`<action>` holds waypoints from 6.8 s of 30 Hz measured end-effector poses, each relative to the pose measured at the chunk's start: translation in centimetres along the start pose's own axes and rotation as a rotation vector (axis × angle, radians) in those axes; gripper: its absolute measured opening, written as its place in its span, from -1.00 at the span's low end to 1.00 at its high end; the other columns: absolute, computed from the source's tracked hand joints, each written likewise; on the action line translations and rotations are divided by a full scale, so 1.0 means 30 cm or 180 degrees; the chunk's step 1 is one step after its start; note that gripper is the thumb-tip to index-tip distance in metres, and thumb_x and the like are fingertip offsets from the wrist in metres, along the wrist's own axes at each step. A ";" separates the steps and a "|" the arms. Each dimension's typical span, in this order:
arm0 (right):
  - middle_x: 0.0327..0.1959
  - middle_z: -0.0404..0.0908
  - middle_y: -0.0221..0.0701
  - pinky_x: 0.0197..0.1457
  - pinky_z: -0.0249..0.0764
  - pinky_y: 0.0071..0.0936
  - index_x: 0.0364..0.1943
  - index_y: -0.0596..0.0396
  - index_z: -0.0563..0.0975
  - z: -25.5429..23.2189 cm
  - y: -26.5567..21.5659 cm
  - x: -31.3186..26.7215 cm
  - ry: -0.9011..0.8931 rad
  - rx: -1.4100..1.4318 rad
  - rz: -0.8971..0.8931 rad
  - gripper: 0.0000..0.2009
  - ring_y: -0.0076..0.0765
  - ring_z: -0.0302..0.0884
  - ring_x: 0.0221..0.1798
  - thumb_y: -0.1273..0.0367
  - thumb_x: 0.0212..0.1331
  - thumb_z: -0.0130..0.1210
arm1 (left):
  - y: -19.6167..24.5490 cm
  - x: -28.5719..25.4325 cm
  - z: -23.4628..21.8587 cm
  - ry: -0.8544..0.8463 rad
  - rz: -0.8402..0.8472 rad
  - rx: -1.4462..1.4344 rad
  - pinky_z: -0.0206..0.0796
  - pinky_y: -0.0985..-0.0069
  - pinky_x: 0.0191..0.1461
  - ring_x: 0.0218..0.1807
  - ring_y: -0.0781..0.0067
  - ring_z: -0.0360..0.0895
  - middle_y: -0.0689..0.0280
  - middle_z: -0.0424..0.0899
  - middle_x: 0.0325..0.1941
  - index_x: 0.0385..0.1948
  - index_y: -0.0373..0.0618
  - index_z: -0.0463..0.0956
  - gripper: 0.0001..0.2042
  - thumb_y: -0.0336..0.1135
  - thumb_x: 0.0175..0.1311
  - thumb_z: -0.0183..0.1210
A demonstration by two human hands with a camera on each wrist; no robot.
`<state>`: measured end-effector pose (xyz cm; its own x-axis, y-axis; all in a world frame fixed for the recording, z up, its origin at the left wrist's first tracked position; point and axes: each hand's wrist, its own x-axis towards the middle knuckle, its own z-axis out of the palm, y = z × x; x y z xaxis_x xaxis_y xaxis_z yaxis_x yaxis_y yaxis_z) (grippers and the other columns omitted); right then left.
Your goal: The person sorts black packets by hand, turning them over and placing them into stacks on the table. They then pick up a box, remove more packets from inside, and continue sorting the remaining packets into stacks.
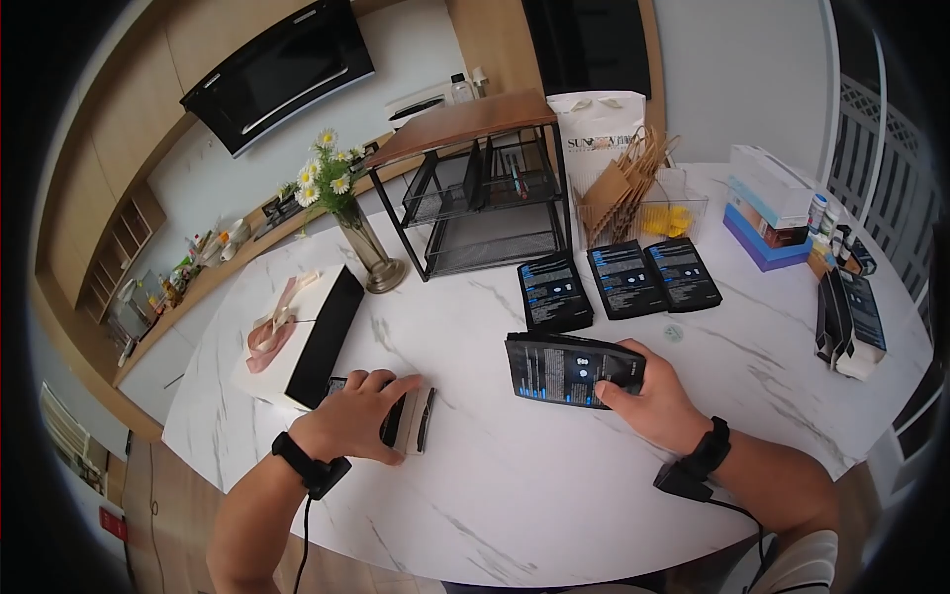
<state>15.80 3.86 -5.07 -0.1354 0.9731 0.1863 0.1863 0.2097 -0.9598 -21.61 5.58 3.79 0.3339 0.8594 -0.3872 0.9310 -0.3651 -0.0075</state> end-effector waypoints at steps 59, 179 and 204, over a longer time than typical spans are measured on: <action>-0.06 0.65 -0.40 0.02 0.57 -0.53 0.15 0.27 0.49 -0.056 -0.060 0.010 -0.0665 0.0881 0.0956 -0.60 -0.59 0.58 -0.07 0.46 0.26 0.27 | 0.319 0.189 0.071 0.2674 0.1559 -0.0346 0.09 0.01 0.33 0.28 -0.06 0.34 0.06 0.40 0.28 0.31 -0.16 0.28 0.02 -0.23 -0.38 0.65; -0.23 0.50 -0.25 -0.09 0.42 -0.20 -0.16 0.20 0.51 0.005 0.058 0.028 0.0031 -0.0329 -0.1150 -0.86 -0.10 0.49 -0.22 0.49 0.27 0.21 | 0.302 0.233 -0.042 0.2256 0.1486 -0.0562 0.51 0.29 -0.22 -0.28 0.08 0.66 0.18 0.66 -0.30 -0.14 -0.16 0.65 -0.49 0.12 0.12 0.41; 0.26 0.39 0.14 0.35 0.32 -0.04 0.31 0.44 0.27 0.064 0.027 -0.047 -0.0370 -0.1238 -0.1269 -0.44 0.23 0.40 0.27 0.28 0.41 0.12 | 0.316 0.205 -0.050 0.2071 0.1010 -0.0378 0.49 0.27 -0.19 -0.25 0.03 0.65 0.13 0.68 -0.31 -0.17 -0.19 0.58 -0.55 -0.07 0.04 0.50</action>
<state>14.27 2.47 -6.52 -0.3709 0.7993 0.4729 0.4405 0.5997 -0.6681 -10.51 7.94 2.72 0.5760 0.7709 0.2719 0.7723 -0.6222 0.1282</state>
